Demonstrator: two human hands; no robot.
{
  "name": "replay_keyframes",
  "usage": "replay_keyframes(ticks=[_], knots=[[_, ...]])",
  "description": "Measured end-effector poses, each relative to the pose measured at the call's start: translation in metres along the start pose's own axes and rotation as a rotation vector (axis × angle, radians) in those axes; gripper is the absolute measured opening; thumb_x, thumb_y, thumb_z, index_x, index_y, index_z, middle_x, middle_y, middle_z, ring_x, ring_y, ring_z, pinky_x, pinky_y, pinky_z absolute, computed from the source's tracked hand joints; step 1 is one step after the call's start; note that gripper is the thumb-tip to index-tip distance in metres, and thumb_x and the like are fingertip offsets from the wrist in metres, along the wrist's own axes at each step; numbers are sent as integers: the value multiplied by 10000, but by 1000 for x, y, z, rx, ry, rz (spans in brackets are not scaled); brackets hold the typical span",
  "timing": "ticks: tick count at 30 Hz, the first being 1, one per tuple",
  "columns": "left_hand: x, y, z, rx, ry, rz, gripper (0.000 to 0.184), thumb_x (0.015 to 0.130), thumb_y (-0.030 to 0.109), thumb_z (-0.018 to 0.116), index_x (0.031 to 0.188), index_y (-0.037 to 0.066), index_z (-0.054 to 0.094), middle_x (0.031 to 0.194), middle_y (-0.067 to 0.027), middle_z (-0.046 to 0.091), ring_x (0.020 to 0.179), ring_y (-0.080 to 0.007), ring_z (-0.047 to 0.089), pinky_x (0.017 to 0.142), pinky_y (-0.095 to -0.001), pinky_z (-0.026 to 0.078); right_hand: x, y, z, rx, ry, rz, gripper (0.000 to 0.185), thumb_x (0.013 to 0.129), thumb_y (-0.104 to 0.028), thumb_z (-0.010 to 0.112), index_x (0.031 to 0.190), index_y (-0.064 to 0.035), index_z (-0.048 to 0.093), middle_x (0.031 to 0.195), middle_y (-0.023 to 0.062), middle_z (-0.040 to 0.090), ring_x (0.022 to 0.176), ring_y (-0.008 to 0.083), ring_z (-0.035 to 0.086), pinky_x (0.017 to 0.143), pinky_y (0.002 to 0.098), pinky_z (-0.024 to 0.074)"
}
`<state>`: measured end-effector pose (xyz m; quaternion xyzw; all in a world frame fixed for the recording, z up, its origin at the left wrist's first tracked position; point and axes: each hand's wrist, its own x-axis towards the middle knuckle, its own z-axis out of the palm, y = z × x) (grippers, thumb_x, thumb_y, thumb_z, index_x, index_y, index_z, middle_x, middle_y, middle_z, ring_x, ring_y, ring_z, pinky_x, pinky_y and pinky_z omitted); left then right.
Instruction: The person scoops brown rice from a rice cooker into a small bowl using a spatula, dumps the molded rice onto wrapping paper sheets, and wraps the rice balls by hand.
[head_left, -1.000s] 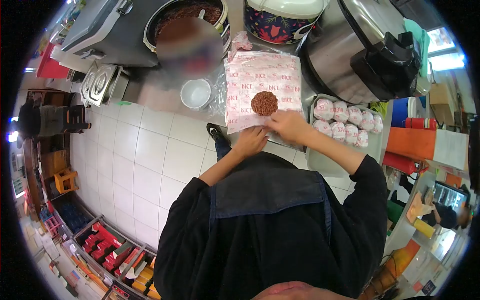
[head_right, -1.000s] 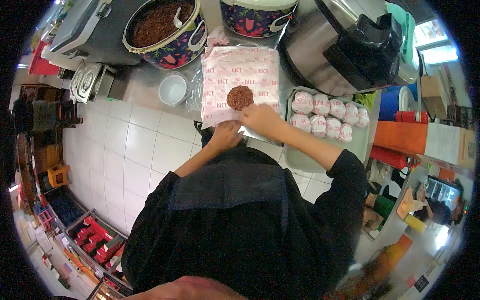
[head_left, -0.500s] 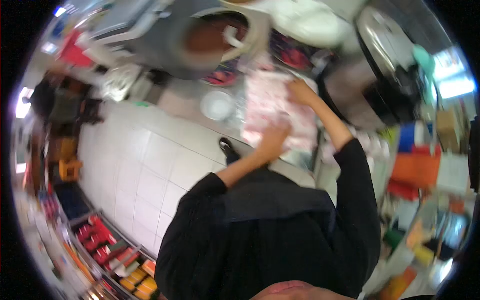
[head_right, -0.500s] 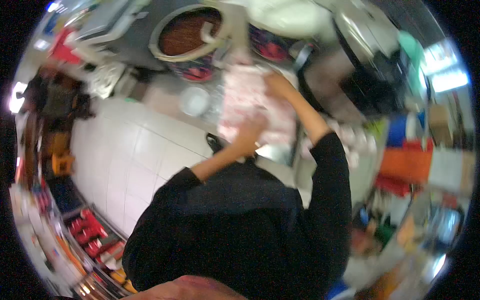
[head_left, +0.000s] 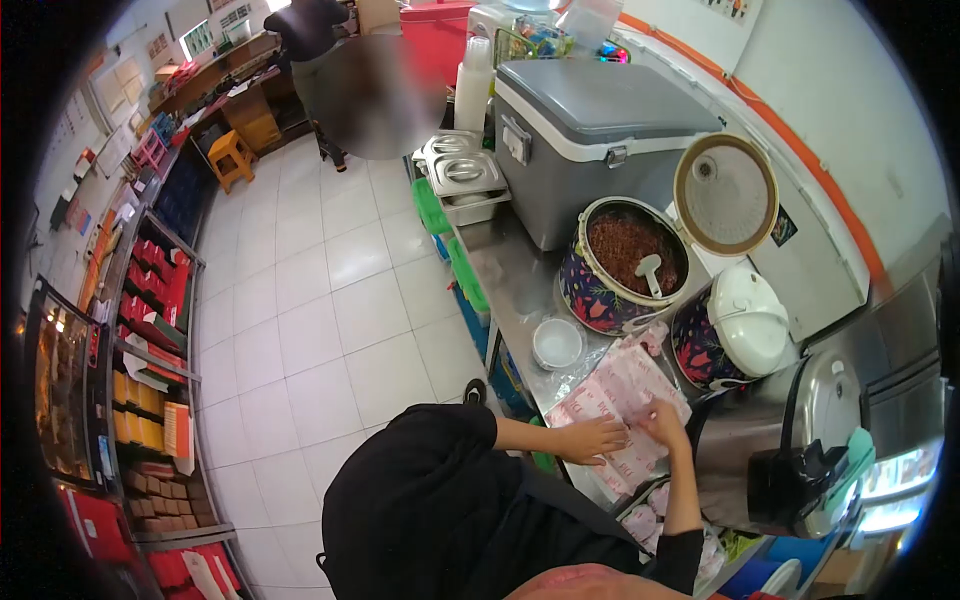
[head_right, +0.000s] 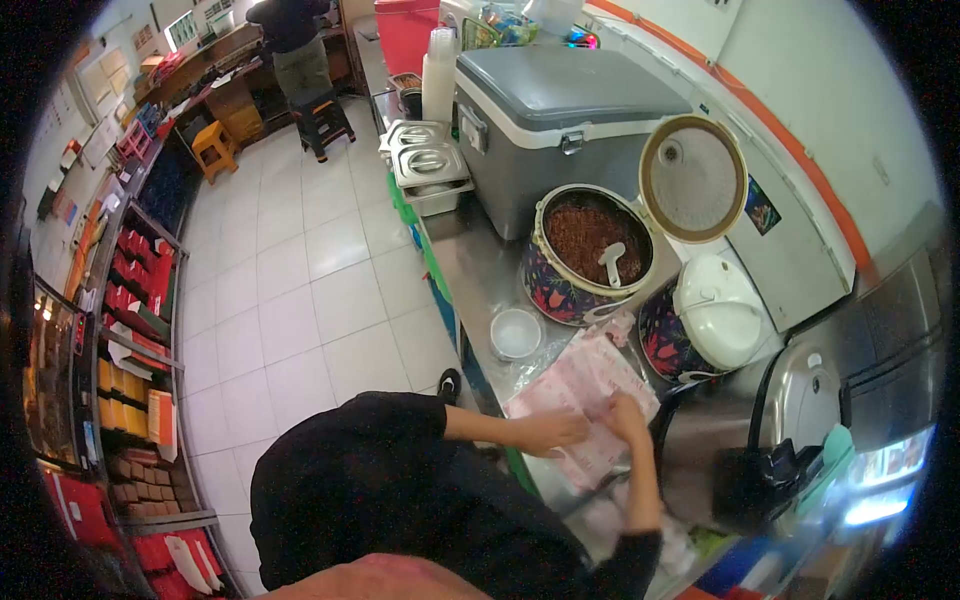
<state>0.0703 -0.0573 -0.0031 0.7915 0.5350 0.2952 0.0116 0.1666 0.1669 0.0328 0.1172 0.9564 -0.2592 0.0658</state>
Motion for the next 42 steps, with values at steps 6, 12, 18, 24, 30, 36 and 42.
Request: replay_keyframes(ticks=[6, 12, 18, 24, 30, 36, 42], knots=[[-5, -22, 20, -159, -54, 36, 353, 804, 153, 522, 1136, 33, 509, 1184, -117, 495, 1168, -277, 420, 996, -438, 319, -62, -91, 18, -151, 191, -101, 247, 797, -112, 549, 1017, -91, 659, 762, 140, 525, 707, 311, 552, 633, 394, 451], [-11, -16, 6, 252, 457, 140, 359, 734, 111, 539, 1092, 86, 521, 1068, -96, 531, 1026, -286, 493, 903, -407, 402, -70, -64, 64, -250, 301, -131, 319, 805, -103, 534, 1120, -82, 580, 830, 141, 524, 742, 326, 542, 619, 413, 456], [1, -37, -29, -125, -210, 170, 311, 740, 133, 555, 1045, 98, 504, 1006, -106, 539, 932, -306, 533, 829, -407, 432, -87, -93, 70, -314, 357, -133, 439, 761, -185, 610, 1187, -118, 529, 864, 158, 545, 790, 335, 533, 683, 432, 454], [-17, -63, -42, -80, -157, 198, 297, 765, 112, 550, 1056, 57, 578, 1105, -96, 590, 996, -247, 579, 763, -345, 517, -112, -59, 92, -285, 572, -117, 364, 720, -107, 641, 1069, -29, 571, 863, 120, 596, 796, 288, 567, 719, 366, 473], [-3, -63, -42, -238, -236, -191, 267, 788, 109, 604, 1044, 38, 589, 941, -131, 651, 757, -283, 641, 658, -336, 519, -98, -29, 84, 123, 473, 112, 251, 728, -109, 646, 954, -15, 592, 850, 135, 620, 777, 310, 596, 689, 362, 484], [59, -92, -30, -115, -532, -683, 549, 515, 265, 832, 958, 45, 595, 925, -132, 645, 842, -277, 627, 724, -352, 498, -63, -31, 40, 213, 332, 568, 291, 657, -210, 743, 862, -44, 621, 884, 149, 639, 831, 309, 619, 723, 393, 482], [93, -71, -38, 231, -668, -349, 485, 474, 202, 836, 880, 69, 606, 851, -137, 635, 840, -307, 617, 728, -361, 503, -55, -38, 38, -290, 316, 362, 358, 553, -223, 778, 845, -64, 644, 868, 123, 640, 765, 340, 598, 744, 371, 493]])
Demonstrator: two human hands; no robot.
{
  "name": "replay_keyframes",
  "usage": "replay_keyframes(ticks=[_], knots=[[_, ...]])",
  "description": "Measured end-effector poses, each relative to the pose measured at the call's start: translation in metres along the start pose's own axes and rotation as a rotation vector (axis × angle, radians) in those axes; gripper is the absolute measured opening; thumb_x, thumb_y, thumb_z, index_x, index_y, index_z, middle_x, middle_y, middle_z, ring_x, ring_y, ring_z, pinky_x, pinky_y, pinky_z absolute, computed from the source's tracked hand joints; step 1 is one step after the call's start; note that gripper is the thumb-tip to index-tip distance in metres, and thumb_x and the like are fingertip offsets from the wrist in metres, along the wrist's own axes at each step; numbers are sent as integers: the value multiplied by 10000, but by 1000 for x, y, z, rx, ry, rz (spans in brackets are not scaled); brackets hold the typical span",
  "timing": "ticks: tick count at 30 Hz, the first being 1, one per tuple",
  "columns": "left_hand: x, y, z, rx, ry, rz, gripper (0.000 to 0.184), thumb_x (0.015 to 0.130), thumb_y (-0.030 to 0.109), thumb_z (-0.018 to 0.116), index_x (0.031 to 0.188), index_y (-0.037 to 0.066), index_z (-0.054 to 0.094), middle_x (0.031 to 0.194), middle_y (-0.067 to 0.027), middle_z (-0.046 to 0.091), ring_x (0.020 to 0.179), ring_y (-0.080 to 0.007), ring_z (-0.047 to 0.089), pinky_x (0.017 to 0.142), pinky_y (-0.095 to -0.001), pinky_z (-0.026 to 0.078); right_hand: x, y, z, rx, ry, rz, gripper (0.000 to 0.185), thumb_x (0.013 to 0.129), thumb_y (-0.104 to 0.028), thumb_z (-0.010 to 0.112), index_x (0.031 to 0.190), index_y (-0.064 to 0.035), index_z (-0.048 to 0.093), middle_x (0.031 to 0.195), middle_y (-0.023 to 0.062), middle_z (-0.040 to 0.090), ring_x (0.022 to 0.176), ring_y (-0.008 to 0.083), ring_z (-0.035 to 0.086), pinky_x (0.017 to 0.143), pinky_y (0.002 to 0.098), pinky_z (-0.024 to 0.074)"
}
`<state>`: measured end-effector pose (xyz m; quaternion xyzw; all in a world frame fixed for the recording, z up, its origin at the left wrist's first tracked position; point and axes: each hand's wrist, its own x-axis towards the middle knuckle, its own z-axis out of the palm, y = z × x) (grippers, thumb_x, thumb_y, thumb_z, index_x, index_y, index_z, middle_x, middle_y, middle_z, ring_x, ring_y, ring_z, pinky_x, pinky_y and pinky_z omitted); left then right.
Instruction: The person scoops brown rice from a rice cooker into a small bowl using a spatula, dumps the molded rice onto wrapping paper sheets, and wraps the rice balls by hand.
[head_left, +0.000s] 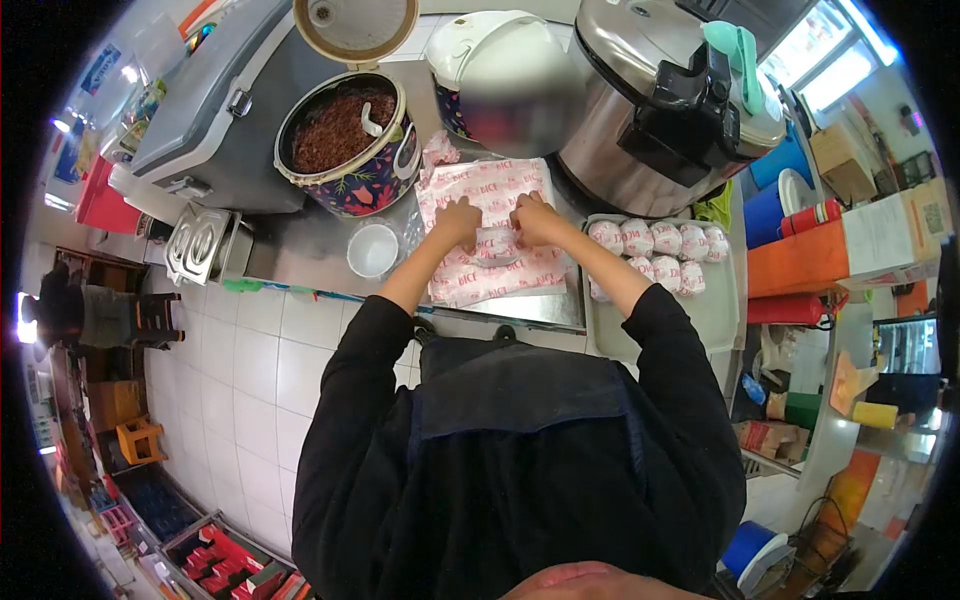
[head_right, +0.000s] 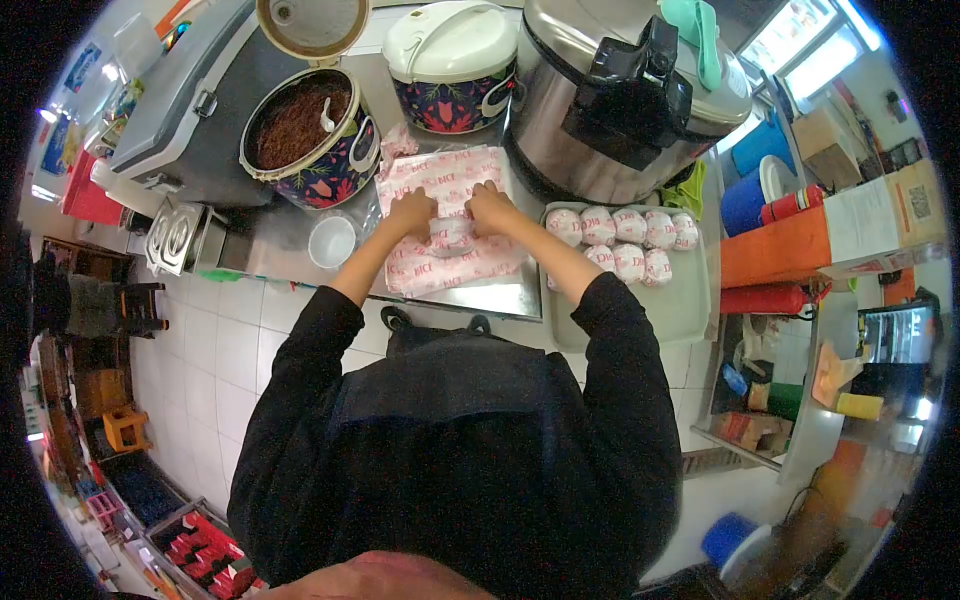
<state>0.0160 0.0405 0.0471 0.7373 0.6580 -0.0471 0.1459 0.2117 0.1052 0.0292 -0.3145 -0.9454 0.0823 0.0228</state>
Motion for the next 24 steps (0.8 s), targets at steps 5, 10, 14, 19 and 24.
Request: replay_keyframes(ticks=[5, 10, 14, 19, 24], knots=[[-19, -19, 29, -375, 233, 319, 334, 537, 145, 785, 807, 78, 600, 754, -99, 607, 772, -282, 609, 657, -373, 491, -26, -1, 11, 526, 117, -81, 162, 600, -125, 714, 726, -80, 622, 785, 76, 588, 703, 283, 581, 647, 379, 474], [-64, -3, 55, -250, 693, 377, 102, 674, 71, 620, 731, 95, 538, 708, -49, 560, 679, -237, 579, 559, -332, 474, -62, -16, 29, 368, 401, -212, 140, 669, -81, 658, 800, -62, 613, 821, 69, 591, 726, 265, 589, 634, 338, 486], [-68, -4, 75, -146, 692, 406, 228, 656, 56, 631, 881, 70, 599, 866, -75, 597, 778, -232, 595, 628, -333, 496, -69, -14, 38, 193, 525, -350, 260, 674, -112, 659, 914, -50, 580, 941, 87, 584, 798, 261, 585, 691, 350, 501], [-82, 9, 66, -150, 788, 389, 354, 667, 68, 654, 1015, 30, 603, 1011, -110, 583, 867, -260, 588, 718, -340, 497, -67, -25, 27, 299, 497, -268, 215, 679, -124, 671, 863, -35, 605, 957, 117, 592, 817, 263, 592, 699, 346, 500], [-85, 20, 61, -696, 751, 110, 274, 686, 114, 706, 935, 13, 652, 945, -130, 606, 845, -258, 597, 729, -327, 479, -59, -41, 30, 784, 432, 176, 198, 685, -176, 716, 784, -18, 648, 857, 145, 619, 698, 243, 602, 650, 325, 496]])
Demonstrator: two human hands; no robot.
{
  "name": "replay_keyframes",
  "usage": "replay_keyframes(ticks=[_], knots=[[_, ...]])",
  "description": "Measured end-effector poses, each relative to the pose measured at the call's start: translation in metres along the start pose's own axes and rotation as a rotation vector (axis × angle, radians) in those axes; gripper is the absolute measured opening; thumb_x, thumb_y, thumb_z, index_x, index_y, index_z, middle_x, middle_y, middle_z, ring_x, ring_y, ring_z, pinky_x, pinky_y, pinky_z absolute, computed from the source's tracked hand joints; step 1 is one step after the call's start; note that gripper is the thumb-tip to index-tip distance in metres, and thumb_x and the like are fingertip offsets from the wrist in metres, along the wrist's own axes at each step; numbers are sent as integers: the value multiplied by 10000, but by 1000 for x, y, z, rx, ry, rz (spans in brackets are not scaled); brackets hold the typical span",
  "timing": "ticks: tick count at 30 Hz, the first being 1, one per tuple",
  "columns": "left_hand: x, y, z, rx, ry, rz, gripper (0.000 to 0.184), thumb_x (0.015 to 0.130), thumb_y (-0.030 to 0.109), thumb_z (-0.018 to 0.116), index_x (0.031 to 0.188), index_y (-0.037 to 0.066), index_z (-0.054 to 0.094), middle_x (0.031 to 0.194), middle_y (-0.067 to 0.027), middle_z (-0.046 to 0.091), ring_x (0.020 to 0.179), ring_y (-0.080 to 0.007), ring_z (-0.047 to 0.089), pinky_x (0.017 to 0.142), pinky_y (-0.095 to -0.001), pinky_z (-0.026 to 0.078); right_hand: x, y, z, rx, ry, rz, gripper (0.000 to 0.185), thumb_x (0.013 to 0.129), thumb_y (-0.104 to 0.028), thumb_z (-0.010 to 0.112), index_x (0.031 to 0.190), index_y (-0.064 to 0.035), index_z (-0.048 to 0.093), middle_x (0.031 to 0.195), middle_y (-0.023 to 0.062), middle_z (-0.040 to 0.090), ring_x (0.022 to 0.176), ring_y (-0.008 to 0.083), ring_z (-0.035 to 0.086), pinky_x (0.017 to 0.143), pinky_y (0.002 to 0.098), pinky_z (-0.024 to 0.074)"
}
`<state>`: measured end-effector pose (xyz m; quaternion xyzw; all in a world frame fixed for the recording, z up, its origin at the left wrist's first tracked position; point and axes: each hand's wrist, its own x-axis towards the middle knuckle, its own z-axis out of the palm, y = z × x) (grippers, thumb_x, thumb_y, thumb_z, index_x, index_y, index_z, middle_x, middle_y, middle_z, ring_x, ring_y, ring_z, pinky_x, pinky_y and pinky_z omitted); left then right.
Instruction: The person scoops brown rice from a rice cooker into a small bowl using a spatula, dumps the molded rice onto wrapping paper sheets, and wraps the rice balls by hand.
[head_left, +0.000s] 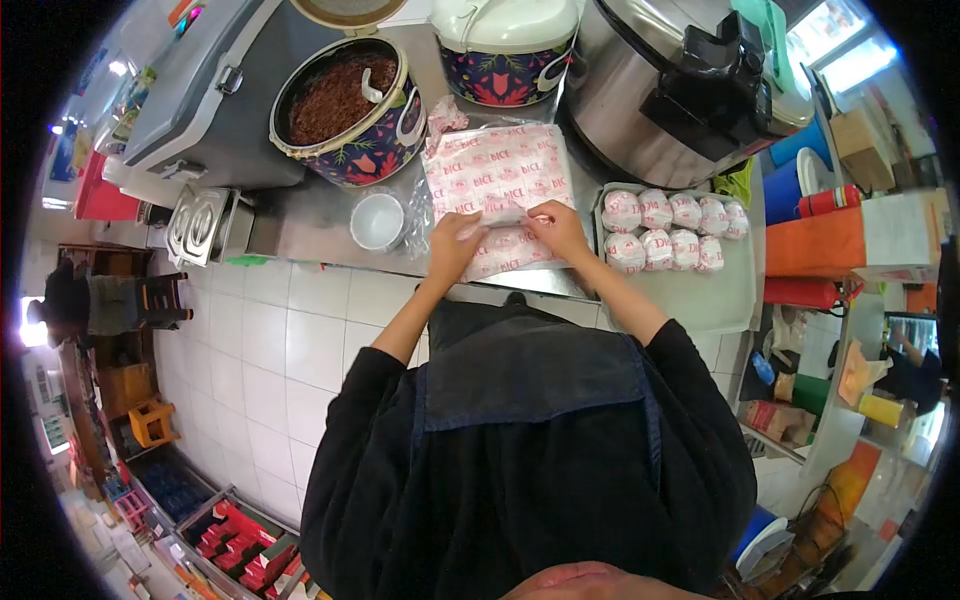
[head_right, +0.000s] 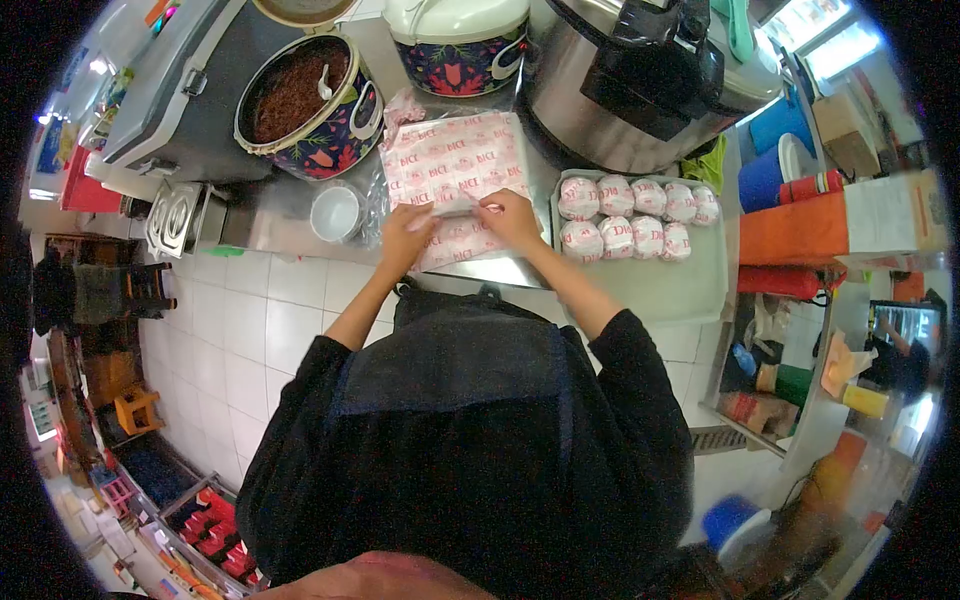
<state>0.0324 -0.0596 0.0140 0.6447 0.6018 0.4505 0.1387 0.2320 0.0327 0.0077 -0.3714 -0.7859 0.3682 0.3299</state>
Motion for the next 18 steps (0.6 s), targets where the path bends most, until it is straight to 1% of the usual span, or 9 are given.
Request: replay_keyframes(ticks=[2, 6, 8, 11, 12, 14, 15, 17, 18], knots=[[5, 21, -2, -175, 211, -395, 193, 678, 138, 731, 818, 19, 671, 806, -129, 622, 786, -241, 607, 703, -314, 464, -2, -17, 0, 305, 2, 469, 231, 671, -208, 741, 778, -20, 661, 798, 147, 626, 615, 220, 585, 603, 304, 483], [11, 29, -2, -84, 185, -535, 170, 661, 135, 734, 760, 22, 654, 694, -116, 608, 715, -217, 600, 665, -303, 449, -7, -40, 11, 212, 76, 493, 251, 633, -205, 752, 794, -34, 661, 781, 131, 620, 641, 204, 588, 579, 294, 467], [18, 19, 7, 55, 251, -325, 125, 675, 120, 706, 711, 25, 633, 734, -120, 610, 699, -239, 591, 633, -328, 446, -6, -44, 18, 54, 141, 151, 256, 634, -187, 752, 803, -22, 655, 766, 98, 605, 680, 182, 598, 616, 282, 481], [29, 12, 26, 303, 222, -180, 92, 715, 107, 654, 746, 26, 623, 751, -136, 600, 677, -284, 573, 625, -367, 447, 2, -41, 27, -2, 189, 73, 269, 621, -156, 724, 848, -27, 659, 744, 112, 590, 669, 220, 596, 628, 298, 480], [31, 16, 30, 269, 196, -160, 92, 715, 107, 654, 746, 26, 623, 751, -136, 600, 677, -284, 573, 625, -367, 447, 4, -38, 28, -6, 222, 35, 274, 621, -143, 713, 863, -28, 660, 746, 119, 594, 669, 234, 596, 633, 303, 480], [31, 29, 25, 204, 110, -199, 149, 752, 104, 614, 880, 32, 638, 852, -166, 623, 780, -322, 599, 689, -396, 471, 7, -33, 24, 37, 201, 73, 305, 616, -124, 704, 903, -31, 660, 766, 120, 620, 690, 212, 607, 651, 300, 482], [30, 38, 26, 179, 90, -175, 149, 752, 104, 614, 880, 32, 638, 852, -166, 623, 780, -322, 599, 689, -396, 471, 8, -29, 18, 15, 232, 87, 305, 616, -124, 704, 903, -31, 660, 766, 120, 620, 690, 212, 607, 651, 300, 482], [20, 50, 25, 247, 69, -7, 274, 772, 109, 606, 1032, 21, 617, 950, -194, 632, 878, -328, 617, 749, -398, 489, 6, -24, 13, 257, 116, 250, 227, 641, -109, 663, 850, -20, 662, 774, 143, 656, 722, 190, 643, 627, 302, 490], [16, 48, 28, 235, 57, 5, 274, 772, 109, 606, 1032, 21, 617, 950, -194, 632, 878, -328, 617, 749, -398, 489, 5, -16, 14, 250, 134, 259, 227, 641, -109, 663, 850, -20, 662, 774, 143, 656, 722, 190, 643, 627, 302, 490]])
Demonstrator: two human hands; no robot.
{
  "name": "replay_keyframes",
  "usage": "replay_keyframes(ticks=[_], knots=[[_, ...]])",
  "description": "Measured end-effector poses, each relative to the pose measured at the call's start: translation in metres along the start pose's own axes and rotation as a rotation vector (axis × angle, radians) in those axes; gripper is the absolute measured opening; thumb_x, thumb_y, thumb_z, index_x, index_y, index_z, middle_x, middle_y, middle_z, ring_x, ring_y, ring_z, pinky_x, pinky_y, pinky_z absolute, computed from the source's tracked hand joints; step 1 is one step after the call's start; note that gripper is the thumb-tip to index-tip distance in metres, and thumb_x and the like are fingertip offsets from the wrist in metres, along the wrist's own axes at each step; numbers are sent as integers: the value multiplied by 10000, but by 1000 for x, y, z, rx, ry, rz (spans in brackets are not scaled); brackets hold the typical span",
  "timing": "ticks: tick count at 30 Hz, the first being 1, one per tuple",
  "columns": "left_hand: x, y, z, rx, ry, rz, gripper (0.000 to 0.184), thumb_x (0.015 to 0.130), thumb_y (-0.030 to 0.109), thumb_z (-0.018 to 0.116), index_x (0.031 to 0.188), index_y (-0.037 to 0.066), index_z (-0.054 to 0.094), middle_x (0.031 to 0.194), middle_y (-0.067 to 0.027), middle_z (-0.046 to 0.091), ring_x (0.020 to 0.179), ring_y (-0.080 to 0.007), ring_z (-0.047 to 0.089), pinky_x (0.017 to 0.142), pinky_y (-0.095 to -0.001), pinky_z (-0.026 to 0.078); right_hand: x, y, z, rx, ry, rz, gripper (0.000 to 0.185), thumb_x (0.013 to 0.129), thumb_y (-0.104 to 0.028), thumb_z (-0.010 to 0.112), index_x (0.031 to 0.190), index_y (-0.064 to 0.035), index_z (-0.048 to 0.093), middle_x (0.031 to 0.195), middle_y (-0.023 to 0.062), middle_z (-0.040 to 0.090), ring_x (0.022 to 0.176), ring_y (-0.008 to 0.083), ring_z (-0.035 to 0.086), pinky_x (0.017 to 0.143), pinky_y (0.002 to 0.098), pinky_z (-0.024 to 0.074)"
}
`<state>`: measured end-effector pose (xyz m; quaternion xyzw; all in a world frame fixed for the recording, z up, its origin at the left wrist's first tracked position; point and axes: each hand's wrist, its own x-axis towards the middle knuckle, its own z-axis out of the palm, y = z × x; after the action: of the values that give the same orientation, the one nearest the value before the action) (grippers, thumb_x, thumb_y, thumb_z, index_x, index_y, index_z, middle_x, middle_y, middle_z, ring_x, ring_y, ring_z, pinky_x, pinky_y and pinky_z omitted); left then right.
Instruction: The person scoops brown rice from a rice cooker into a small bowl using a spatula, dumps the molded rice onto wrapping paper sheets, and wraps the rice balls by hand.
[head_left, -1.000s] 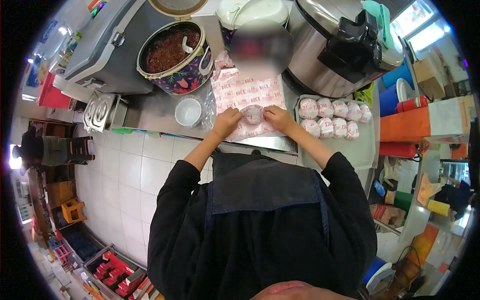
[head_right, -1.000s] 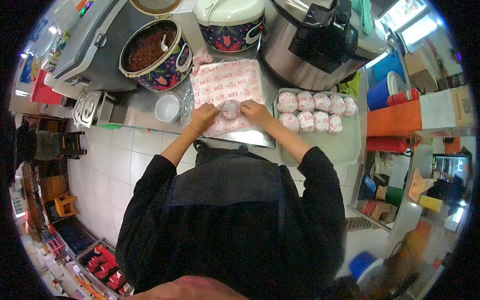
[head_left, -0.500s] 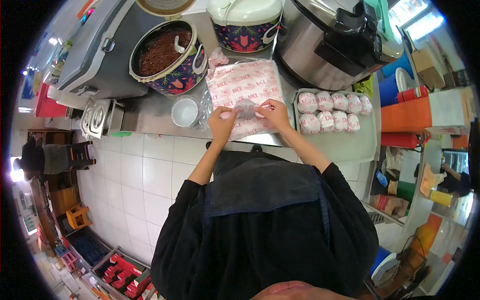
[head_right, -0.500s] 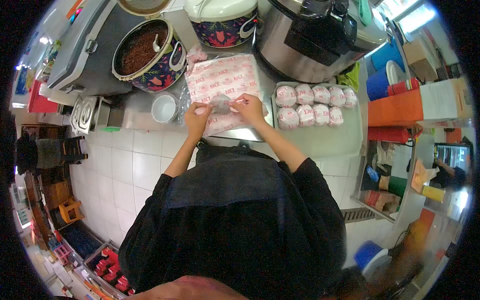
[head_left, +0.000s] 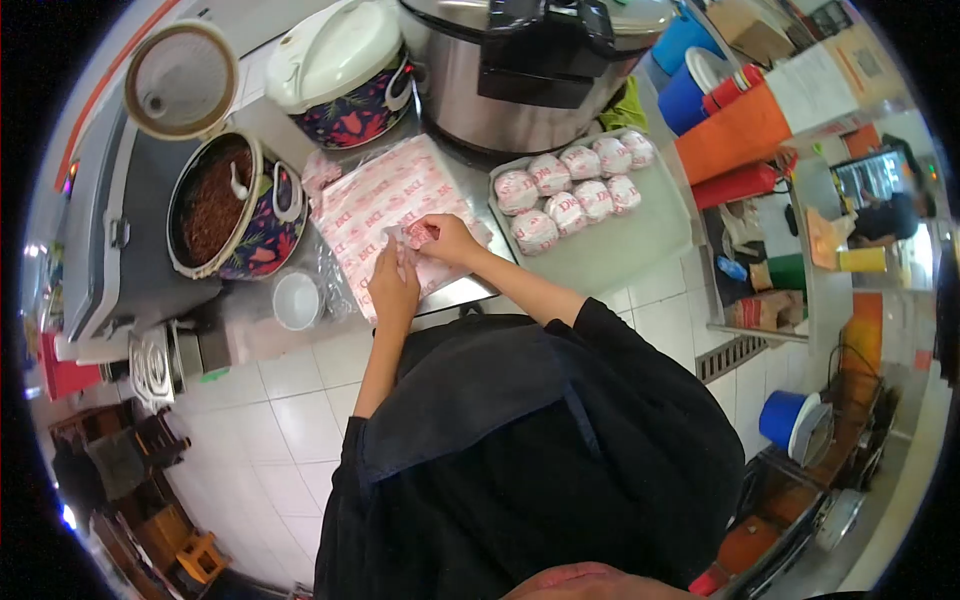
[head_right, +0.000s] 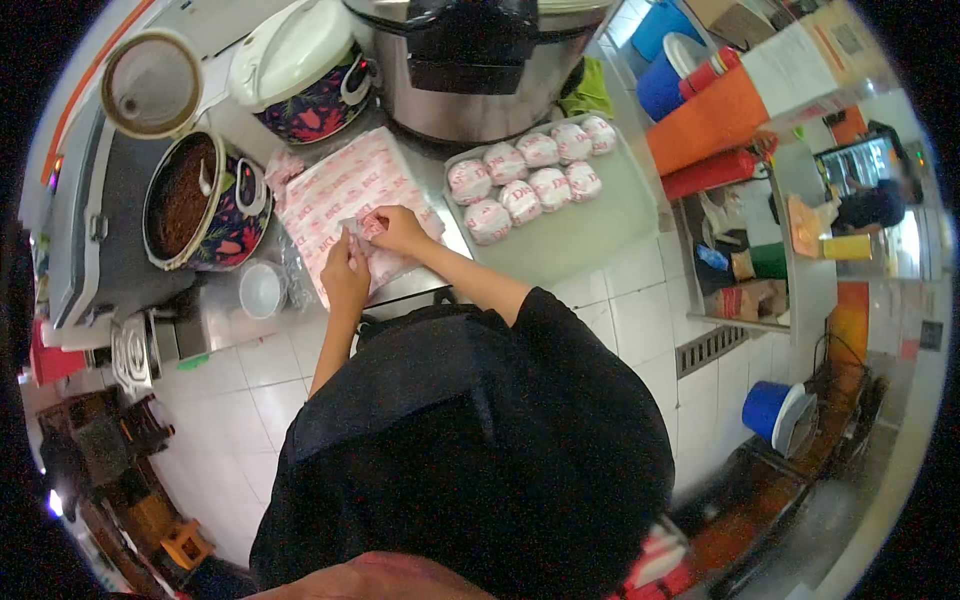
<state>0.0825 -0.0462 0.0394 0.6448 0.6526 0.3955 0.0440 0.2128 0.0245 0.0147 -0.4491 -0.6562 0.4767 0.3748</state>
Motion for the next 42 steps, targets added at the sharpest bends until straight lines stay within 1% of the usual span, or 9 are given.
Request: replay_keyframes(ticks=[9, 16, 26, 28, 29, 30, 34, 37, 42], knots=[[58, -23, -16, 260, -473, -195, 154, 708, 195, 664, 838, 122, 704, 809, -75, 677, 716, -257, 646, 637, -353, 499, 8, -23, 14, 97, -10, 128, 147, 769, -58, 657, 891, 25, 653, 773, 110, 671, 651, 92, 629, 562, 242, 482], [61, -82, -3, 241, -530, -327, 447, 603, 305, 774, 915, 10, 645, 733, -113, 656, 622, -208, 638, 613, -313, 502, -16, -9, 47, -731, 6, -538, 261, 736, -104, 547, 973, 0, 579, 950, 160, 547, 853, 284, 538, 693, 383, 439], [66, -64, -30, -1071, -420, -946, 473, 835, 255, 541, 1208, -28, 476, 1026, -169, 592, 906, -234, 618, 796, -328, 507, 34, -9, 28, -857, 101, -379, 388, 658, -279, 723, 895, 10, 619, 810, 112, 584, 840, 230, 540, 642, 326, 463], [58, -58, -24, -928, -328, -880, 525, 844, 339, 547, 1219, -20, 468, 1070, -178, 583, 978, -276, 593, 882, -389, 459, 33, -27, -27, 86, -37, 241, 346, 722, -256, 699, 954, -7, 637, 904, 107, 621, 884, 186, 567, 710, 308, 468], [47, -66, -12, -367, -282, -475, 575, 843, 393, 539, 1243, -10, 449, 1124, -194, 553, 1054, -313, 541, 929, -418, 413, 31, 6, -47, 375, 79, 37, 357, 744, -311, 708, 999, -65, 657, 917, 118, 661, 747, 139, 609, 675, 287, 504], [36, -73, -1, 182, -209, -68, 625, 843, 448, 532, 1267, 0, 430, 1178, -209, 523, 1129, -350, 489, 976, -447, 368, 13, -12, -83, 317, 393, 23, 398, 731, -297, 722, 1042, -63, 640, 924, 73, 659, 728, 130, 608, 646, 280, 507], [-3, -53, 7, 576, -421, -21, 752, 828, 560, 491, 1417, 145, 273, 1462, -191, 199, 1330, -458, 143, 1042, -599, 151, -49, 44, -277, 102, 1017, 42, 278, 856, -258, 581, 995, -19, 608, 994, 105, 599, 930, 183, 557, 831, 326, 444], [-4, -61, 6, 504, -427, 9, 754, 824, 569, 490, 1427, 184, 253, 1488, -132, 161, 1344, -447, 103, 1041, -616, 124, -93, 130, -387, -341, 1077, 193, 356, 846, -353, 616, 1052, -66, 567, 828, 17, 587, 743, 118, 552, 619, 255, 447], [0, -72, 5, 445, -417, 120, 751, 821, 558, 503, 1434, 216, 236, 1505, -95, 128, 1358, -431, 61, 1045, -620, 109, -97, 108, -366, -11, 806, 455, 339, 861, -360, 589, 928, -33, 645, 723, 29, 616, 661, 148, 551, 619, 290, 446]])
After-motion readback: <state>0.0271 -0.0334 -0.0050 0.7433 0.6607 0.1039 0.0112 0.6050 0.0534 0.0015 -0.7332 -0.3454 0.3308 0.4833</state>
